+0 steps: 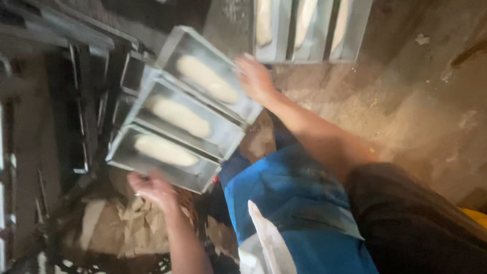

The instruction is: The person rolls pieces of dough into loaf shapes by hand on a floured surface and places them into metal bread pans.

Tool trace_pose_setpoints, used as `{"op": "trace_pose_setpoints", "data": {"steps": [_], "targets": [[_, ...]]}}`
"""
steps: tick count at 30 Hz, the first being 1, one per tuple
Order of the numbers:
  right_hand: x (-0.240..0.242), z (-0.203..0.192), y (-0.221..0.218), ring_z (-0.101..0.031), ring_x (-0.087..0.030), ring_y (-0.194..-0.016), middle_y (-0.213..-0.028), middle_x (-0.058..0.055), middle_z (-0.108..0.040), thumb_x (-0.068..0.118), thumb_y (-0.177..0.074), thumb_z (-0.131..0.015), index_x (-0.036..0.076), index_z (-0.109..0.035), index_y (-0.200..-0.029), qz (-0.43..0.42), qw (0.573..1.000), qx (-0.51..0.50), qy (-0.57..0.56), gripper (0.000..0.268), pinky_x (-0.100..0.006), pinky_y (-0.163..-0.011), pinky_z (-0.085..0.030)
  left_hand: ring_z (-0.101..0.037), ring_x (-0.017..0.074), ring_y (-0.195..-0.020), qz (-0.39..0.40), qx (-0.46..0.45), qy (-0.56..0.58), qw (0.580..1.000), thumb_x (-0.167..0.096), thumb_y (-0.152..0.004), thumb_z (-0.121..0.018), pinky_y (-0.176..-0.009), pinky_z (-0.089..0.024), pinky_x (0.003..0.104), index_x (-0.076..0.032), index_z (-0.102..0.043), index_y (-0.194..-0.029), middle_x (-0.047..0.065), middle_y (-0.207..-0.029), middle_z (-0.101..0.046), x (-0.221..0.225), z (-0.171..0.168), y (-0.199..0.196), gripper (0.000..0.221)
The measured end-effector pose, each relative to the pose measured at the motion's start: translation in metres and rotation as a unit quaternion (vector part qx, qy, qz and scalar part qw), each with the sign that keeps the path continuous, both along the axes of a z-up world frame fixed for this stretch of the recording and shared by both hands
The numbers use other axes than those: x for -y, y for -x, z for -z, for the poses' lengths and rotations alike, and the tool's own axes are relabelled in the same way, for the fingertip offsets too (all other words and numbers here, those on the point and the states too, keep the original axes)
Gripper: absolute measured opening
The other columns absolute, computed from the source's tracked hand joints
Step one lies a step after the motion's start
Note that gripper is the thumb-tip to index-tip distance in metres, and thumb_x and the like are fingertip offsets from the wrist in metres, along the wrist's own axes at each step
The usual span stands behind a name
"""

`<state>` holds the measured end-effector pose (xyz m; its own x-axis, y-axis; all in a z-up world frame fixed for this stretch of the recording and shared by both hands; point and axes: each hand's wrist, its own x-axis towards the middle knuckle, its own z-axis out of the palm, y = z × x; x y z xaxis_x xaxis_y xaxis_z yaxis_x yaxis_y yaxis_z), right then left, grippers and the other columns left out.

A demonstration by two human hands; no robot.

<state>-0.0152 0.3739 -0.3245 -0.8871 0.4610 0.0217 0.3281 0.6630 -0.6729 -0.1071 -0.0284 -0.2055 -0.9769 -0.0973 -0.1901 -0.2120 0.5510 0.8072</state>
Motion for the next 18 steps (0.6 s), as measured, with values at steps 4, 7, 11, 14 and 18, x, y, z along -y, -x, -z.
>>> {"op": "trace_pose_setpoints", "data": {"steps": [4,7,11,14,18], "targets": [[-0.099,-0.043,-0.11,-0.066,-0.039,-0.101,-0.112,-0.021,-0.067,0.016,-0.097,-0.074,0.002,-0.064,-0.119,0.117,0.993,0.024,-0.024,0.028,-0.047,-0.084,-0.055,-0.054,0.0268,-0.087,0.158,0.049,0.105,0.981,0.001,-0.089,-0.063,-0.077,-0.048,0.041,0.003,-0.055,-0.107,0.017,-0.098,-0.056,-0.12,-0.009,-0.001,0.021],[-0.173,-0.062,-0.166,-0.064,-0.035,-0.092,-0.105,-0.023,-0.061,0.009,-0.103,-0.072,0.0,-0.06,-0.112,0.175,0.983,-0.047,-0.022,0.018,-0.044,-0.077,-0.055,-0.058,0.0265,-0.093,0.247,0.068,-0.047,0.966,0.002,-0.088,-0.055,-0.085,-0.05,0.041,0.004,-0.058,-0.119,0.017,-0.107,-0.063,-0.234,0.003,0.004,0.032],[-0.256,-0.047,-0.224,-0.054,-0.034,-0.077,-0.087,-0.02,-0.052,0.014,-0.108,-0.072,0.0,-0.052,-0.101,0.351,0.931,0.1,0.027,0.025,-0.046,-0.071,-0.047,-0.057,0.0346,-0.075,0.304,0.13,0.025,0.944,-0.002,-0.092,-0.059,-0.076,-0.051,0.045,0.005,-0.06,-0.113,0.024,-0.084,-0.06,-0.367,0.039,0.004,0.022],[-0.309,-0.008,-0.241,-0.056,-0.033,-0.082,-0.089,-0.021,-0.055,0.01,-0.102,-0.074,0.001,-0.053,-0.099,0.342,0.934,0.082,-0.054,0.023,-0.049,-0.075,-0.048,-0.068,0.0357,-0.078,0.341,0.05,-0.035,0.938,-0.005,-0.091,-0.061,-0.072,-0.053,0.048,0.003,-0.058,-0.117,0.021,-0.087,-0.067,-0.441,0.087,0.008,0.027],[-0.325,0.005,-0.228,-0.052,-0.036,-0.114,-0.121,-0.025,-0.055,0.019,-0.1,-0.075,-0.004,-0.046,-0.132,0.272,0.945,0.15,-0.108,0.048,-0.051,-0.099,-0.046,-0.068,0.0405,-0.09,0.39,0.073,0.034,0.917,-0.008,-0.096,-0.065,-0.079,-0.052,0.049,0.002,-0.055,-0.12,0.022,-0.096,-0.067,-0.487,0.102,0.011,0.028]]}}
